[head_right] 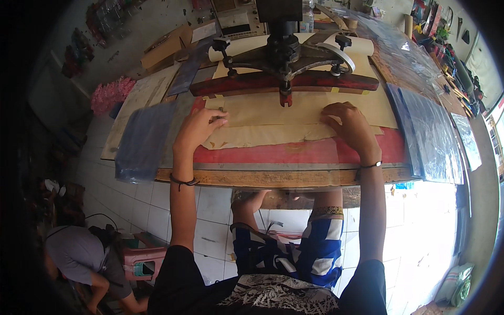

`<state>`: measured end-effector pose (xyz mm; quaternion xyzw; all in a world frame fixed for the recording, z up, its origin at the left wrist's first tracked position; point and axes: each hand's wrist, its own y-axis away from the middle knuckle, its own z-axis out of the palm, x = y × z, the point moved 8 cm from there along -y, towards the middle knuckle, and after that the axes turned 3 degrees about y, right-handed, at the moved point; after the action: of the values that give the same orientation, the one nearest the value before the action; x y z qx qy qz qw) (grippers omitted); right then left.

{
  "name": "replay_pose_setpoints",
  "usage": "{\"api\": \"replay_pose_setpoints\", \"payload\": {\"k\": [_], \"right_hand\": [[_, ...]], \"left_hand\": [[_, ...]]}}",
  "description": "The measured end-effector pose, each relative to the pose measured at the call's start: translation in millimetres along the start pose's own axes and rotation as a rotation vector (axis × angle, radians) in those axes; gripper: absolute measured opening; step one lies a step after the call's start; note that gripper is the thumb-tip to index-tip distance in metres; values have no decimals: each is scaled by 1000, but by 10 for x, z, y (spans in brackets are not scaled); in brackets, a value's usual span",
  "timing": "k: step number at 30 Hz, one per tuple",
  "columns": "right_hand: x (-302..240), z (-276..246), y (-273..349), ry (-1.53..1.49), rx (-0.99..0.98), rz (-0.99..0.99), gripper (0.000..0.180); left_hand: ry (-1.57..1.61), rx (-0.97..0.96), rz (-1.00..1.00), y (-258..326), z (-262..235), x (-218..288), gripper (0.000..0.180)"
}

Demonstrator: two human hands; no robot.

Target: The person aligns a plastic sheet on a work table and pulls down the arm of a manual heat press machine. They lift the arm and remove the plastic sheet.

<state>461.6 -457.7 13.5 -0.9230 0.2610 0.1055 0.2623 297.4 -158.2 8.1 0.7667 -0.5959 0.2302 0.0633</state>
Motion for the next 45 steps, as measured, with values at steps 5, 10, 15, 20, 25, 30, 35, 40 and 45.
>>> {"api": "replay_pose_setpoints", "payload": {"k": [5,10,15,20,25,30,35,40,45], "right_hand": [[-13,-6,11,1,-7,-4,20],[-13,4,15,11,-21,-13,21],[-27,8,-17,5,-28,-23,21],[-59,24,96,19,-32,-65,24],[-411,-26,576,156,67,-64,34],[-439,-99,735,79,75,27,34],[-403,-122,751,33,104,69,33],[-407,-123,764,0,118,71,31],[-399,-158,772,-14,126,73,30]], "left_hand": [[193,-36,-15,-20,58,-132,33],[235,-92,-43,-42,83,-149,39],[213,-202,-130,-45,48,-235,35],[251,-115,11,171,99,-174,39],[-61,110,68,676,168,128,36],[27,289,125,758,69,134,33],[92,322,92,779,84,106,28],[106,337,47,830,61,107,24],[109,350,41,864,55,141,22]]}}
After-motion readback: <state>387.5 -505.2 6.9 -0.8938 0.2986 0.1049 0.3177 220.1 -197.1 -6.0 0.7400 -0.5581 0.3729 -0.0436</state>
